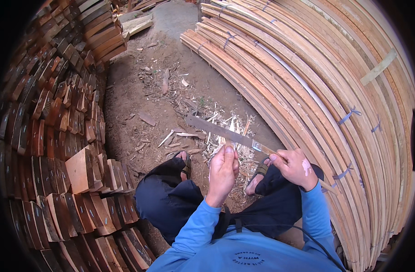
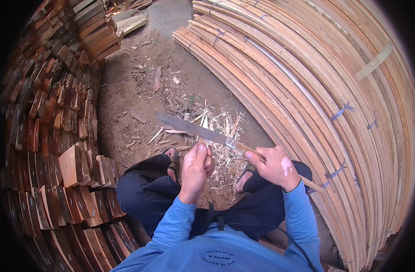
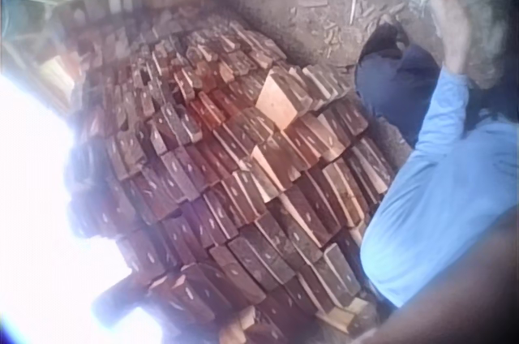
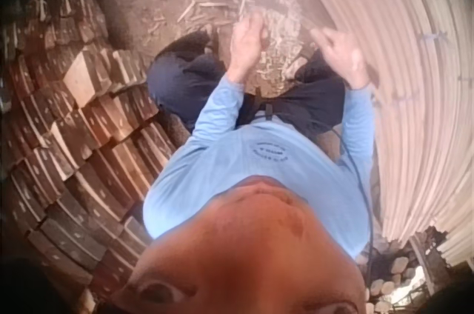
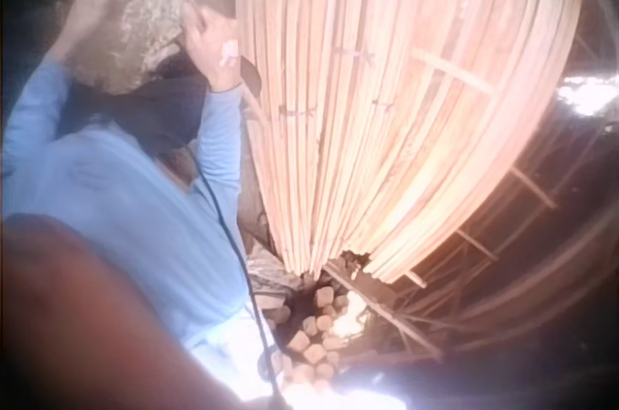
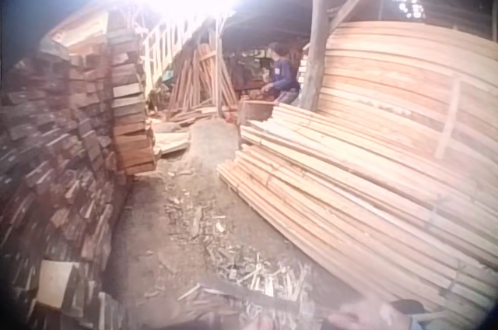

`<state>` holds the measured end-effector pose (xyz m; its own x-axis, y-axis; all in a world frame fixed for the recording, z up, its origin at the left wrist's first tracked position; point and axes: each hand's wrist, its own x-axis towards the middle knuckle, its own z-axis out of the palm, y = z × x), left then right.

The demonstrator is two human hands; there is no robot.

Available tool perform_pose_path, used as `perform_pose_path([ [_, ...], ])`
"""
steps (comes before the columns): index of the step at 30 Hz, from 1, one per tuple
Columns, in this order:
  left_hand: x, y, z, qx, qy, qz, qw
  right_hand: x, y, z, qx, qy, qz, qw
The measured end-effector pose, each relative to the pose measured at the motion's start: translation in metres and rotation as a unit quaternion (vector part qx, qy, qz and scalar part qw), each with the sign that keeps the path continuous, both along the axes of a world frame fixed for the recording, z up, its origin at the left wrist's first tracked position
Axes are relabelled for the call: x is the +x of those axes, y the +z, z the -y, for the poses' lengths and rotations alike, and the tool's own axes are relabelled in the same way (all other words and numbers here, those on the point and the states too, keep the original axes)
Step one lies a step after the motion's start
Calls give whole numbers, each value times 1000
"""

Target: The person holds a small piece of wood and uses a handheld saw blade as a scraper to shave off thin layers from its surface.

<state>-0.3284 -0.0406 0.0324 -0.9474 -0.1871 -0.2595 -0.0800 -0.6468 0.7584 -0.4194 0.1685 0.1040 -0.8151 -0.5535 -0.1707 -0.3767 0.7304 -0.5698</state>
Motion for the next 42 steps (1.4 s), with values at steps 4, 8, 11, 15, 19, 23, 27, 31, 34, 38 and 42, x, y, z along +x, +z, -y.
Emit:
perform_pose_path([
  [4, 1, 1, -3, -71, -7, 11, 997, -4, -4, 3, 22, -32, -51, 998],
  [8, 8, 20, -21, -205, -51, -64, 975, -25, -25, -6, 37, -85, -169, 981],
  [11, 6, 15, -11, -135, -70, -48, 987, -27, -12, -4, 39, -93, -118, 988],
  [15, -2, 0, 6, 47, -15, 0, 999, -5, 6, 6, -26, -53, -36, 998],
  [19, -1, 16, 7, 146, -25, -38, 988, 3, -5, -6, -15, 20, -36, 999],
  [23, 5, 16, 13, 228, -67, -58, 970, 3, 3, 0, 25, 19, -64, 997],
  [27, 14, 35, 1, 214, -213, -86, 950, -13, -8, 2, -20, -88, -98, 991],
  [31, 7, 34, 9, 179, -132, -57, 973, -18, -6, -4, -39, -51, -121, 991],
  [34, 4, 18, 15, 207, -68, -33, 975, -4, 12, 5, -73, -26, -48, 996],
  [38, 3, 21, 11, 226, -43, -1, 973, 8, 10, 2, -18, 39, -40, 998],
  [42, 5, 19, 13, 276, -64, -26, 959, 9, -1, -2, -26, 22, -48, 998],
])
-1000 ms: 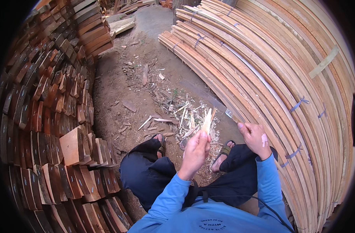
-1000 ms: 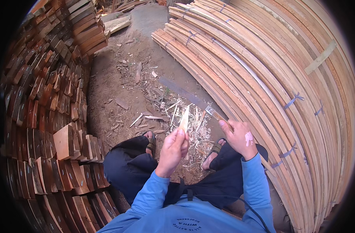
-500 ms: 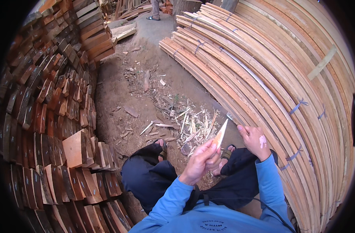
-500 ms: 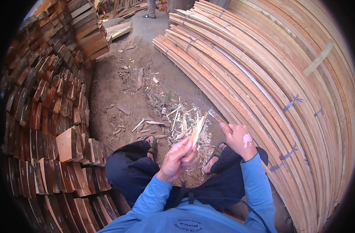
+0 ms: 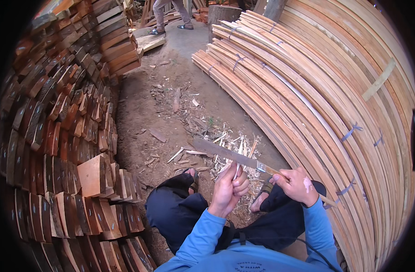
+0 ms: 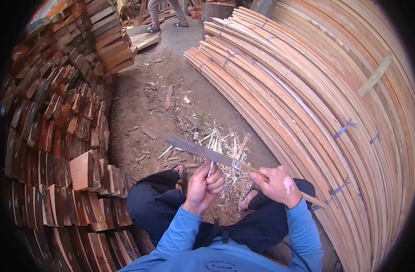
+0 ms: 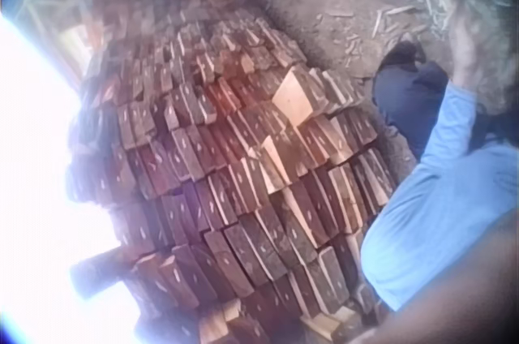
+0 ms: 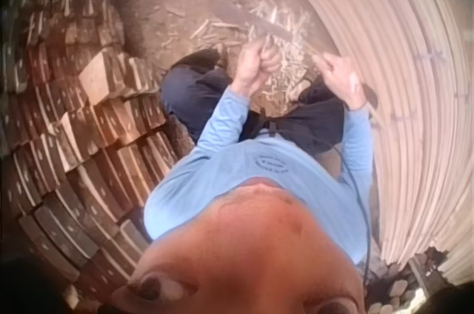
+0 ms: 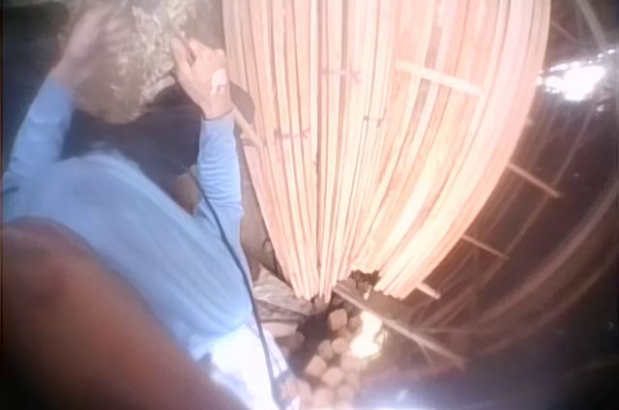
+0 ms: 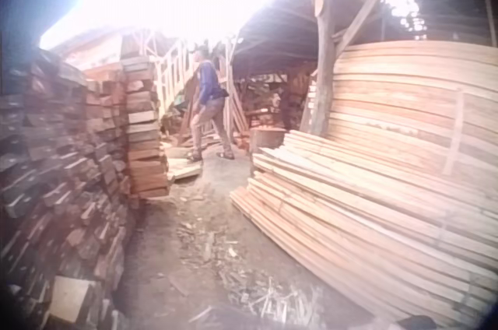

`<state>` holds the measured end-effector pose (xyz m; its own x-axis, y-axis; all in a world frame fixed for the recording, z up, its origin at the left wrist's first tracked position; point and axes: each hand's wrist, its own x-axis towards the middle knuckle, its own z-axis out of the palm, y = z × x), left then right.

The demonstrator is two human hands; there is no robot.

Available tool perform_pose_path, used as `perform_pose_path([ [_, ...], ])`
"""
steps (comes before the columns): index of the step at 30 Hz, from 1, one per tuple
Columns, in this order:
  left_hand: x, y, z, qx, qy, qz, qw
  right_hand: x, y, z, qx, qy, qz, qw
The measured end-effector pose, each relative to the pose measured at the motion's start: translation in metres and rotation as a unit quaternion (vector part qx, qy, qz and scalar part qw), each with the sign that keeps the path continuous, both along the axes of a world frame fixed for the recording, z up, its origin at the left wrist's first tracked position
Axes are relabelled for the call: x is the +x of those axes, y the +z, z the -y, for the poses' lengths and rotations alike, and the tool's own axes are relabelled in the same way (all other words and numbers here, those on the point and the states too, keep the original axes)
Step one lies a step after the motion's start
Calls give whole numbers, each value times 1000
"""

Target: The person holds a small piece of wood and uses a handheld saw blade as a scraper to shave off thin layers from its surface.

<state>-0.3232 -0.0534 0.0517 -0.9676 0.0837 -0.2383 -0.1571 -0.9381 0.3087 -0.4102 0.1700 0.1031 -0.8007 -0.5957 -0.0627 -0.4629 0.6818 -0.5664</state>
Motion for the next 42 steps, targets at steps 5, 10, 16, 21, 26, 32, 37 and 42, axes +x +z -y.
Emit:
perform_pose_path([
  [5, -1, -2, 1, 46, -4, -4, 999, -8, -9, 6, 4, -20, -60, 998],
  [10, 16, 24, -18, 41, -91, -45, 994, -40, -22, 3, -2, -93, -181, 979],
  [16, 2, -1, 5, 85, 33, 13, 996, -13, 14, 13, -20, -39, -17, 999],
  [21, 1, -4, 2, 85, 4, 11, 996, -7, 2, 7, 11, -6, 40, 999],
  [26, 4, -4, 1, 89, -35, -28, 995, -12, 1, 18, -9, -70, -10, 997],
  [32, 4, 22, 0, 17, -26, -77, 997, -32, -11, 5, 42, -112, -71, 990],
  [37, -2, -1, 7, 23, 49, 7, 998, -8, 12, 16, -22, -28, 6, 999],
  [42, -2, -1, 6, 55, 20, -7, 998, -4, 0, 7, -12, 10, 20, 1000],
])
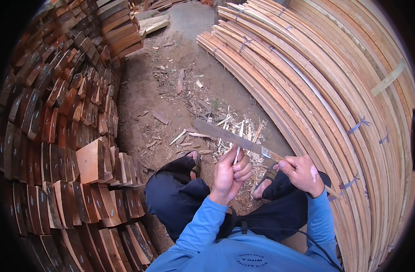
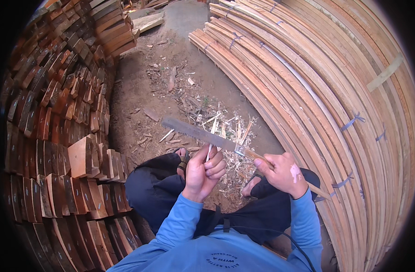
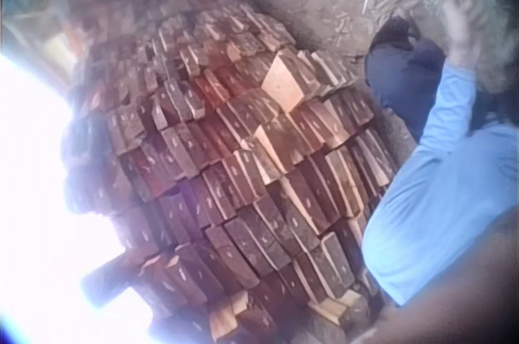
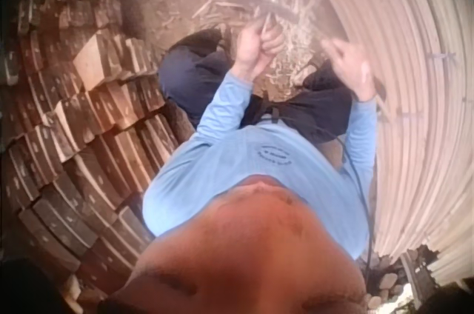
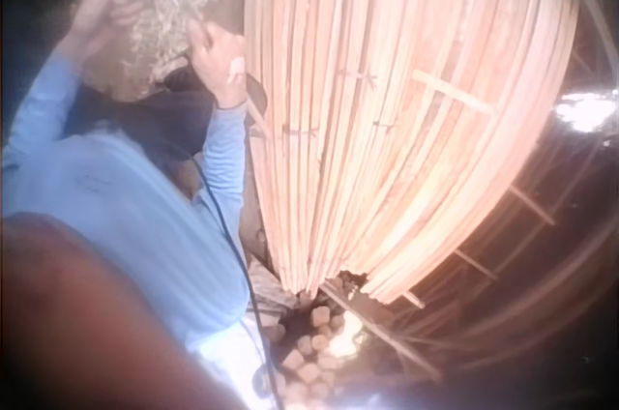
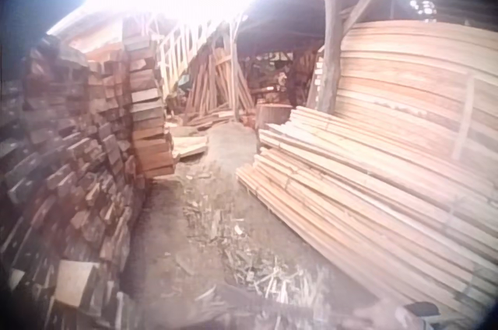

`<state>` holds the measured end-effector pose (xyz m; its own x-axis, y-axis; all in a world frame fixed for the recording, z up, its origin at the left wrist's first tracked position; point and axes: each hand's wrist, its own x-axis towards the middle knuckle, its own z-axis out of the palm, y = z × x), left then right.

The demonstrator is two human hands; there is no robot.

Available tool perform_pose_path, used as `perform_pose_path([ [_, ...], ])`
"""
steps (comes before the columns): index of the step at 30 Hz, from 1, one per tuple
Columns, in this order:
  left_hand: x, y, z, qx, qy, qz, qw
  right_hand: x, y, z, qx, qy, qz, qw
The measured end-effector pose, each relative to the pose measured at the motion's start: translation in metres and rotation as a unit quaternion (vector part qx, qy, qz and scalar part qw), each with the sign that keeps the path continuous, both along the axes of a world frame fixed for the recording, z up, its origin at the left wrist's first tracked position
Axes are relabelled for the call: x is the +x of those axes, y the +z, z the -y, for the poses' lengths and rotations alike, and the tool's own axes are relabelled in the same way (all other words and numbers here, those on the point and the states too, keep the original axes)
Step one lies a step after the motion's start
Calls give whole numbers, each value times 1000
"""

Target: The person holds a small piece of wood and uses a handheld saw blade as a scraper to shave off thin layers from its surface.

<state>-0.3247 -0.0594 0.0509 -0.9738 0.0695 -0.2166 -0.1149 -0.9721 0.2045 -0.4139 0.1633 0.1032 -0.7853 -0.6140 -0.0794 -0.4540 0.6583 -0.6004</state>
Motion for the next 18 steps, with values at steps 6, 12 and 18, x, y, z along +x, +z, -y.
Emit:
perform_pose_path([
  [6, 5, 5, -3, -79, -23, -29, 996, -21, -13, 3, 42, -53, -111, 992],
  [12, 6, 17, -3, -222, 67, -27, 972, -31, -5, 1, 32, -116, -75, 990],
  [18, 4, 5, -5, -282, 86, 8, 956, -9, 17, 6, 4, -2, -10, 1000],
])
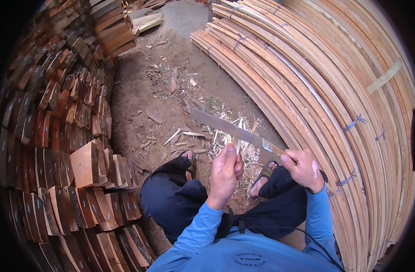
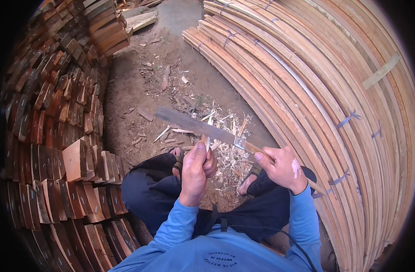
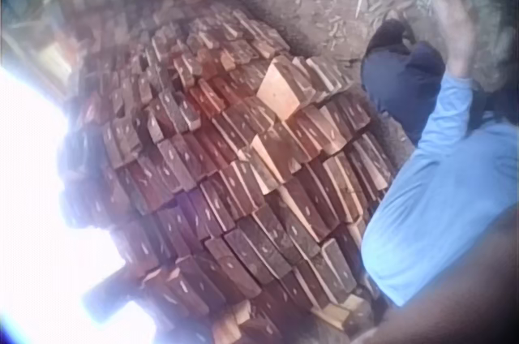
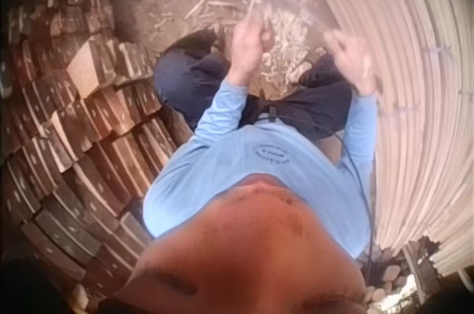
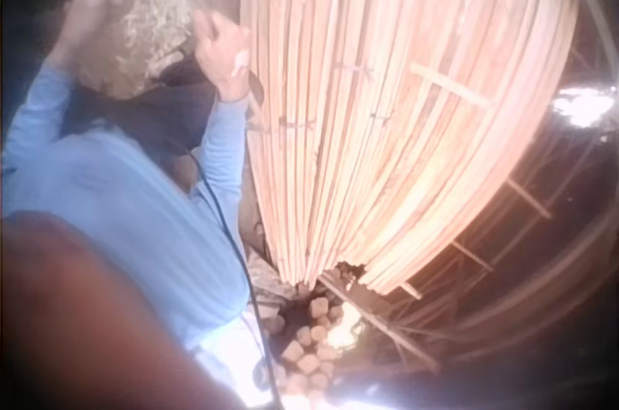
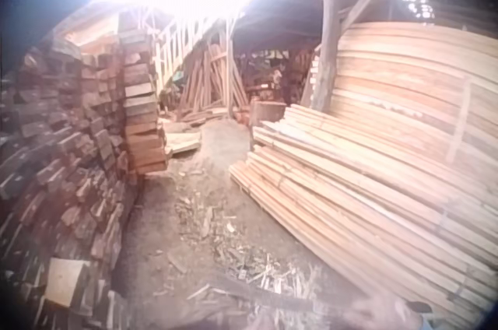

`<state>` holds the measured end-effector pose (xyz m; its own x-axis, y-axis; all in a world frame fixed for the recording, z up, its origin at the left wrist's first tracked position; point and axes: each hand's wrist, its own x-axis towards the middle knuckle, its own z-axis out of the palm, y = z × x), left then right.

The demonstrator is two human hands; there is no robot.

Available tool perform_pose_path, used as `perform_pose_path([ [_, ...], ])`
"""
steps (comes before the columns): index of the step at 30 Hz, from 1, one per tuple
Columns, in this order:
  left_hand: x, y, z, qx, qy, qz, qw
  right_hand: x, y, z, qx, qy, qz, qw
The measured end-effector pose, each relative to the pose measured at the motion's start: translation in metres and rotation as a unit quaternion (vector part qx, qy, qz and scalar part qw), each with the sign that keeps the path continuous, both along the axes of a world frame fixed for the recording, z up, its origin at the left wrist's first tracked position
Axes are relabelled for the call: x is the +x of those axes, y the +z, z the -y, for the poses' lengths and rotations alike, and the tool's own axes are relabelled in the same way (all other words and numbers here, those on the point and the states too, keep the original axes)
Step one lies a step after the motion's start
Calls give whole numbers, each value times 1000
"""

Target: The person holds a small piece of wood and uses a handheld saw blade as a scraper to shave off thin layers from its surface.

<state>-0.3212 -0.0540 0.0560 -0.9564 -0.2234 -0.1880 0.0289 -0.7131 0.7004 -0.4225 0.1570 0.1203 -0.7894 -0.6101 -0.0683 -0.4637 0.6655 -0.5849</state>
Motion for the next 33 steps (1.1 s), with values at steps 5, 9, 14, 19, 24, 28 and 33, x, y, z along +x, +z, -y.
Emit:
perform_pose_path([
  [5, 0, -1, -3, 26, -11, 2, 1000, -4, -8, -3, 25, 19, -37, 999],
  [9, -3, -5, -4, 57, 7, 9, 998, -10, -20, 8, 20, 0, -44, 999],
  [14, -7, -7, -1, 60, 32, 28, 997, -13, -22, 22, 65, -12, -82, 994],
  [19, 3, 2, -19, -2, -20, -16, 1000, -39, -26, 16, 40, -103, -120, 987],
  [24, -11, -19, -2, -25, 88, 47, 995, -3, -9, 12, 32, -25, -16, 999],
  [28, -8, -20, -5, 7, 50, 21, 999, 2, -14, 10, 67, -3, -10, 998],
  [33, -6, -19, -12, -46, 19, 11, 999, -12, -26, 20, 72, -61, -78, 993],
])
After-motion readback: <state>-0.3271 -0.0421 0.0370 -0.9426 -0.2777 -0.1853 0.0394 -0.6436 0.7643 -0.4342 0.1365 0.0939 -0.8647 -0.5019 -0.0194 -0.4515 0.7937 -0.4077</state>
